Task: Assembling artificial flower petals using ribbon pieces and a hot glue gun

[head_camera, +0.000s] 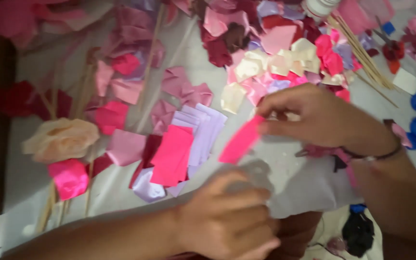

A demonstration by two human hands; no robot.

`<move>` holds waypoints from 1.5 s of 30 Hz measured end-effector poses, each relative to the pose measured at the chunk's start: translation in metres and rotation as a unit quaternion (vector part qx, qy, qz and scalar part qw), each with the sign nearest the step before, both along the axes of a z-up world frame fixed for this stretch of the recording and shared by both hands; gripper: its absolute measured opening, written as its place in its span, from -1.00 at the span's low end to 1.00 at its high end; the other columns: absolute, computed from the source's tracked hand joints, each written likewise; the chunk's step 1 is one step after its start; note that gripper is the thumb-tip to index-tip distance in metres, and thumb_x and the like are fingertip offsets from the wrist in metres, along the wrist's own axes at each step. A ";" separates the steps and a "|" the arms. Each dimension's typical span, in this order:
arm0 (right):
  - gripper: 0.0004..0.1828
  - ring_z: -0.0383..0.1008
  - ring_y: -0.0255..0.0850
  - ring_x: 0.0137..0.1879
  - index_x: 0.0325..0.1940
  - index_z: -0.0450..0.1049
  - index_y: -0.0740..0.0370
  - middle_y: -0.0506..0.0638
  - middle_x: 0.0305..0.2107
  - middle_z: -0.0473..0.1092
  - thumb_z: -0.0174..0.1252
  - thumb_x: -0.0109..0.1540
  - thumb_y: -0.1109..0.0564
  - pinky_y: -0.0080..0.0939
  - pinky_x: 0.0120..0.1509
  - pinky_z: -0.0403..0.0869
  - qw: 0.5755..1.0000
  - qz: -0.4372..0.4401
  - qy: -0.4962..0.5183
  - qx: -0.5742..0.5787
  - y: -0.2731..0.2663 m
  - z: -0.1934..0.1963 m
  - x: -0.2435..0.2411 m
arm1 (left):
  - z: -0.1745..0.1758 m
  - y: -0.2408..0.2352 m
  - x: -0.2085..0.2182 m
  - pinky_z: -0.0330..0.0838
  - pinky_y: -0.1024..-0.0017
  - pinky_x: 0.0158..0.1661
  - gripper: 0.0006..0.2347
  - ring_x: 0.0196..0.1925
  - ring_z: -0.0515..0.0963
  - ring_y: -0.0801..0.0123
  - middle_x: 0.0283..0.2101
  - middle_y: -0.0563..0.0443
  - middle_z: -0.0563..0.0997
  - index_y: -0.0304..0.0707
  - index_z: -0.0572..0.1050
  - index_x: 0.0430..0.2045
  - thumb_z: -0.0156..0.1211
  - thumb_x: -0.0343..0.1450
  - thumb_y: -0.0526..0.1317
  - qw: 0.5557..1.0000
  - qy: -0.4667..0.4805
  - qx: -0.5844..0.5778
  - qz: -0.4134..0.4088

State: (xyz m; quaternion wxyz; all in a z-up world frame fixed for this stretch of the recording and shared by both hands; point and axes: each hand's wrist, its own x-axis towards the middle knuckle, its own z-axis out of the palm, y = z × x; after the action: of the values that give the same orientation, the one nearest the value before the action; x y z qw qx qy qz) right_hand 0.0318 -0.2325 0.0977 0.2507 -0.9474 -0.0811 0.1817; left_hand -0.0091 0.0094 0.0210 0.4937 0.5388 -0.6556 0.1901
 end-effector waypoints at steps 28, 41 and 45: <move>-0.90 0.43 -0.26 -0.07 -0.26 0.62 -0.09 -0.29 -0.30 0.43 0.34 0.14 -0.02 -0.15 -0.16 0.46 0.979 0.095 -0.139 -0.119 -0.023 -0.073 -0.054 | -0.053 -0.027 -0.002 0.16 0.05 0.08 -0.78 0.25 0.45 0.27 0.06 0.20 0.53 0.03 0.61 -0.06 0.22 0.43 -0.30 0.918 -0.024 0.241 0.315; -0.61 0.41 -0.15 -0.24 -0.09 0.58 -0.02 -0.07 -0.20 0.32 0.11 0.22 0.45 -0.19 -0.38 0.42 0.959 0.142 -0.243 -0.020 -0.034 -0.065 -0.066 | -0.045 -0.027 0.002 0.23 0.21 0.11 -0.87 0.24 0.51 0.38 -0.02 0.23 0.59 -0.08 0.57 -0.22 0.17 0.44 -0.36 0.911 -0.098 0.245 0.316; -0.57 0.36 -0.18 -0.25 -0.08 0.60 -0.03 -0.06 -0.25 0.33 0.10 0.22 0.48 -0.24 -0.27 0.47 0.955 0.143 -0.261 0.002 -0.031 -0.063 -0.072 | -0.044 -0.026 0.002 0.23 0.22 0.11 -0.83 0.23 0.53 0.34 -0.02 0.19 0.61 -0.12 0.59 -0.14 0.16 0.45 -0.37 0.912 -0.101 0.247 0.311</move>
State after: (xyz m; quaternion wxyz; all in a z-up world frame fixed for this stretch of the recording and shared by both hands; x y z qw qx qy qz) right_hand -0.0402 -0.2637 0.0349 0.1944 -0.9398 -0.2785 -0.0378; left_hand -0.0070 -0.0167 -0.0233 0.1914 0.7982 -0.5273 0.2194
